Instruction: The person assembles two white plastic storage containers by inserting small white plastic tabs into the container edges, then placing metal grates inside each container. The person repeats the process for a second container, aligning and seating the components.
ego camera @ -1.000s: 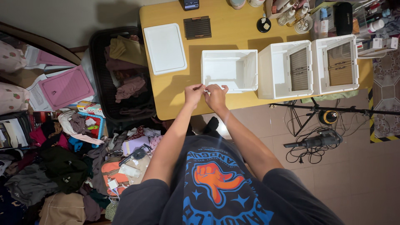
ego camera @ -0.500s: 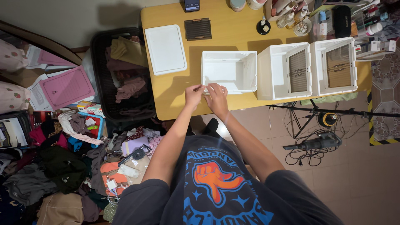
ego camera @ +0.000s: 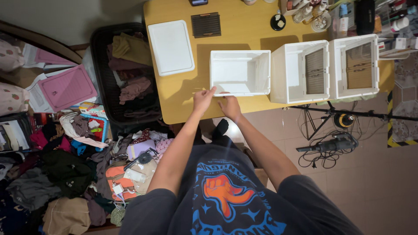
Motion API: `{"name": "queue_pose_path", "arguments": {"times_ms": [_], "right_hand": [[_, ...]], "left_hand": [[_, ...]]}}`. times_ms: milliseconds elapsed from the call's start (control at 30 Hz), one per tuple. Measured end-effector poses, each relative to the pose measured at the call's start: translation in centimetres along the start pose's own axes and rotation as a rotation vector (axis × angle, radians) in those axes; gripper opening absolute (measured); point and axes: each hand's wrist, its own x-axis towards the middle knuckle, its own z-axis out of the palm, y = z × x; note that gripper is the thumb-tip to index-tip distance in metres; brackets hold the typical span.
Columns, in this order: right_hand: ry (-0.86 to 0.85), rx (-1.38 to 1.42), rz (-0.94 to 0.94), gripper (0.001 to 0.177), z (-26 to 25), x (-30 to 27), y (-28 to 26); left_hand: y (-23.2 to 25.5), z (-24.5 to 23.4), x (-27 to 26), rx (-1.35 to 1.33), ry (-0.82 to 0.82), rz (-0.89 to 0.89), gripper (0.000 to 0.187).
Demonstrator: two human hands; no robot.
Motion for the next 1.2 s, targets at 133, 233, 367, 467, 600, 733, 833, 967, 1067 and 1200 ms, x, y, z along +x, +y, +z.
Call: {"name": "queue_pose_path", "arguments": {"times_ms": [133, 233, 367, 467, 600, 733, 833, 967, 1067, 1200], "right_hand": [[-0.067, 0.101, 0.001, 0.034, 0.8, 1.8, -0.5], [-0.069, 0.093, -0.054, 0.025, 1.3, 2.4, -0.5], [0.009, 0.076, -0.084, 0.016, 2.3, 3.2, -0.8], [0.076, 0.023, -0.064, 0.01, 3.1, 3.2, -1.0], [0.089, -0.041, 0.034, 0.008, 3.8, 3.2, -1.3], [0.104, 0.004, 0.015, 0.01, 3.9, 3.3, -1.4], [0.092, -0.005, 0.024, 0.01, 3.9, 3.3, -1.6], [0.065, -0.034, 0.084, 0.013, 3.8, 3.5, -1.7], [0.071, 0.003, 0.07, 0.011, 3.7, 3.6, -1.8], [0.053, 0.021, 0.06, 0.008, 3.3, 3.5, -1.8]], "left_hand": [[0.4, 0.5, 0.2, 0.001, 0.033, -0.024, 0.058], [0.2, 1.5, -0.1, -0.109, 0.045, -0.056, 0.053], [0.7, 2.0, -0.8, -0.231, 0.071, -0.08, 0.037], [0.9, 2.2, -0.9, -0.248, 0.094, -0.093, 0.035], [0.6, 2.2, -0.9, -0.321, 0.064, -0.071, 0.037], [0.0, 2.5, -0.6, -0.273, 0.095, -0.06, 0.039], [-0.2, 2.5, -0.6, -0.265, 0.089, -0.066, 0.04], [0.0, 2.3, -0.7, -0.274, 0.075, -0.09, 0.036], [-0.1, 2.4, -0.4, -0.294, 0.072, -0.078, 0.037], [-1.2, 2.6, 0.2, -0.254, 0.068, -0.09, 0.039]]}}
